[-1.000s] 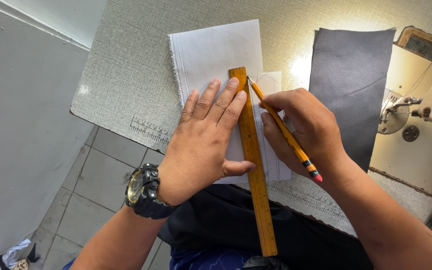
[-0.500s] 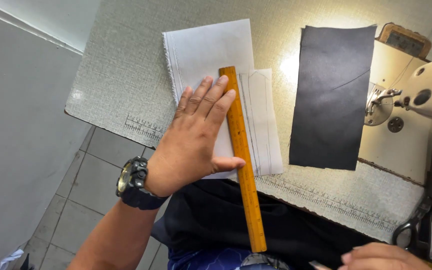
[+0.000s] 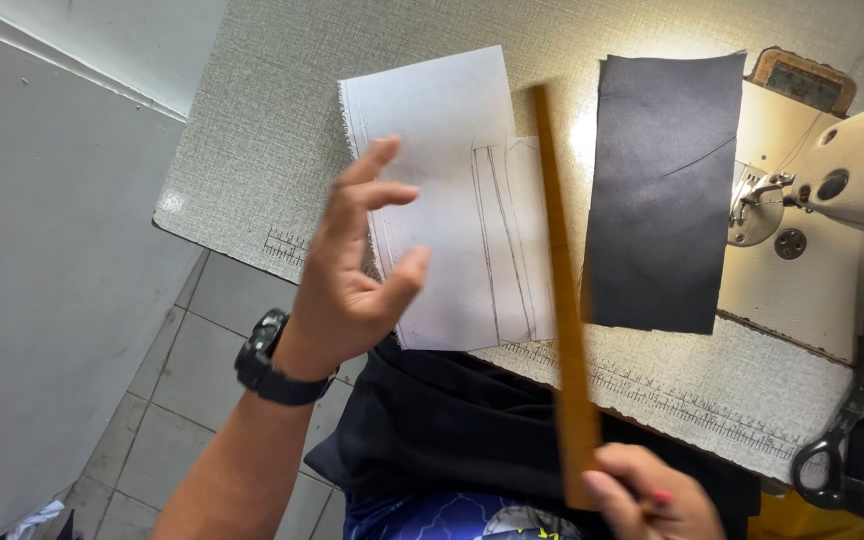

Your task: Marking measurements on paper with a ruler and pencil, then cutting out the pattern pieces using scissors at a sewing workstation.

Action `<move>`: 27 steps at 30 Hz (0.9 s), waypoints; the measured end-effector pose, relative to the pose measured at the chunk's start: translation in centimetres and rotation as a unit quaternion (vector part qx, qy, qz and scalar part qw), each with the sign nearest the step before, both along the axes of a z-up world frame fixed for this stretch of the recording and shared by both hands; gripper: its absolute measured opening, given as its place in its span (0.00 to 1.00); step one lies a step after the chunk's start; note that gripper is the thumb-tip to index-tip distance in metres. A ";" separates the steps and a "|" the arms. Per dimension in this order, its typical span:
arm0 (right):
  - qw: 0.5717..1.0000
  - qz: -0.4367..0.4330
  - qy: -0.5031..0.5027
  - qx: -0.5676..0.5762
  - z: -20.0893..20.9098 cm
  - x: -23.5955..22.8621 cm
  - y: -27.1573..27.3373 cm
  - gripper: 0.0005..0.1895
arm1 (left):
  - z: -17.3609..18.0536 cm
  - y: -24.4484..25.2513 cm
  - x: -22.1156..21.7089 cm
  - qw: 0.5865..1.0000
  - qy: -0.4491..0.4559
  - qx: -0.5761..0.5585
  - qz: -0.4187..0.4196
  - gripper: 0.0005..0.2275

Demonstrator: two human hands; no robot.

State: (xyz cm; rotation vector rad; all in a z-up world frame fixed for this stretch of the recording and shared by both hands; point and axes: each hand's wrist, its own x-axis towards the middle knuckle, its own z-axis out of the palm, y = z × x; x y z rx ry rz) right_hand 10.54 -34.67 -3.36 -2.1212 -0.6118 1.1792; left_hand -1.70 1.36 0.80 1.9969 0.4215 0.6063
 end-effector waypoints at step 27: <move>0.978 -0.175 -0.111 -0.015 2.4 0.0 -1.6 0.09 | -1.9 -3.0 2.4 0.911 0.143 0.384 0.050 0.19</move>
